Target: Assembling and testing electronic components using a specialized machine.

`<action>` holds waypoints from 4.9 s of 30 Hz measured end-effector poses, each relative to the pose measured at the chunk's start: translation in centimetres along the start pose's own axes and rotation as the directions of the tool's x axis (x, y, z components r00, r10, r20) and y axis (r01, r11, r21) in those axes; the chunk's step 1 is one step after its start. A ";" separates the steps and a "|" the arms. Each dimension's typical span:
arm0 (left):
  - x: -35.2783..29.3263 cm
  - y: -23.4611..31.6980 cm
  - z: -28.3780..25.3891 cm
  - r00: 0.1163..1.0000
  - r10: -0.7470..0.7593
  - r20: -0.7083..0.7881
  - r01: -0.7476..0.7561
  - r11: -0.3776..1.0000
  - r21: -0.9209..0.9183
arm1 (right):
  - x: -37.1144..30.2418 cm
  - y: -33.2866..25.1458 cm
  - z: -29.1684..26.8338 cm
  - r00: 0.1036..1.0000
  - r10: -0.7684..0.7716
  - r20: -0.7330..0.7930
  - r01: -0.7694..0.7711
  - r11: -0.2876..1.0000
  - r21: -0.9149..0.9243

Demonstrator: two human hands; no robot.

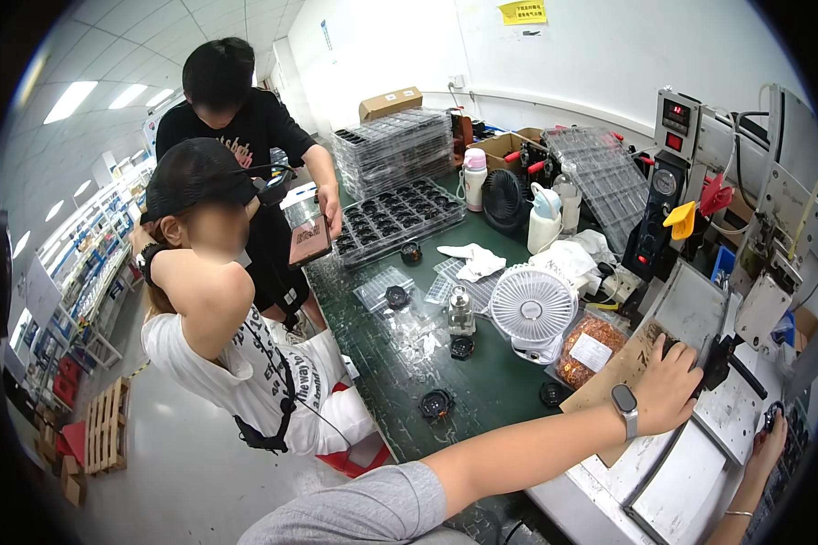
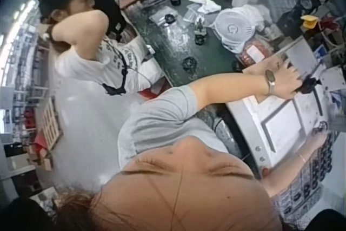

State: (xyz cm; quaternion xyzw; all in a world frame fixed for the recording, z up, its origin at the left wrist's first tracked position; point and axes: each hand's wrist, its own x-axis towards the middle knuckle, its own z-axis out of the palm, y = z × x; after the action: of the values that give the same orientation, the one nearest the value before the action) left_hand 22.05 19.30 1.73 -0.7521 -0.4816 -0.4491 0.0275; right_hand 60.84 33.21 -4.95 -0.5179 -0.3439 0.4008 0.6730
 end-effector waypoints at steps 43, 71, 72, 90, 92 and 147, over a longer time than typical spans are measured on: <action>-0.2 4.4 -4.2 0.594 0.638 -0.490 -0.745 0.666 -0.036 | -1.3 -0.5 1.1 0.997 -0.002 -0.077 -0.009 0.988 -0.152; 4.6 2.9 -1.2 0.934 -0.216 0.285 0.268 0.951 -0.156 | -19.1 -8.8 11.6 0.547 -0.265 0.794 0.665 0.713 -0.221; 4.8 3.2 -0.1 0.951 -0.176 0.256 0.226 0.957 -0.181 | -18.7 -9.2 10.5 0.534 -0.238 0.811 0.680 0.692 -0.245; 6.9 7.9 -7.2 0.929 0.183 -0.321 -0.313 0.852 -0.420 | -19.4 -11.0 11.0 0.427 -0.290 0.856 0.761 0.626 -0.167; 3.5 7.3 -12.2 0.921 0.235 -0.309 -0.334 0.885 -0.324 | -18.6 -9.8 12.2 0.366 -0.355 0.860 0.861 0.480 -0.168; -26.8 -8.6 -22.5 0.861 -0.456 0.223 0.343 0.847 0.406 | -19.1 -11.8 18.2 0.674 -0.120 0.729 0.716 0.348 -0.605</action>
State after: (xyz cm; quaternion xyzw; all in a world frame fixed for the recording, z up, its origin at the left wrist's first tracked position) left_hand -2.58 -5.49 -7.04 -0.6773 -0.6999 -0.2266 -0.0097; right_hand 38.56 22.07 9.79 -0.5206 -0.8057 0.1045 0.2625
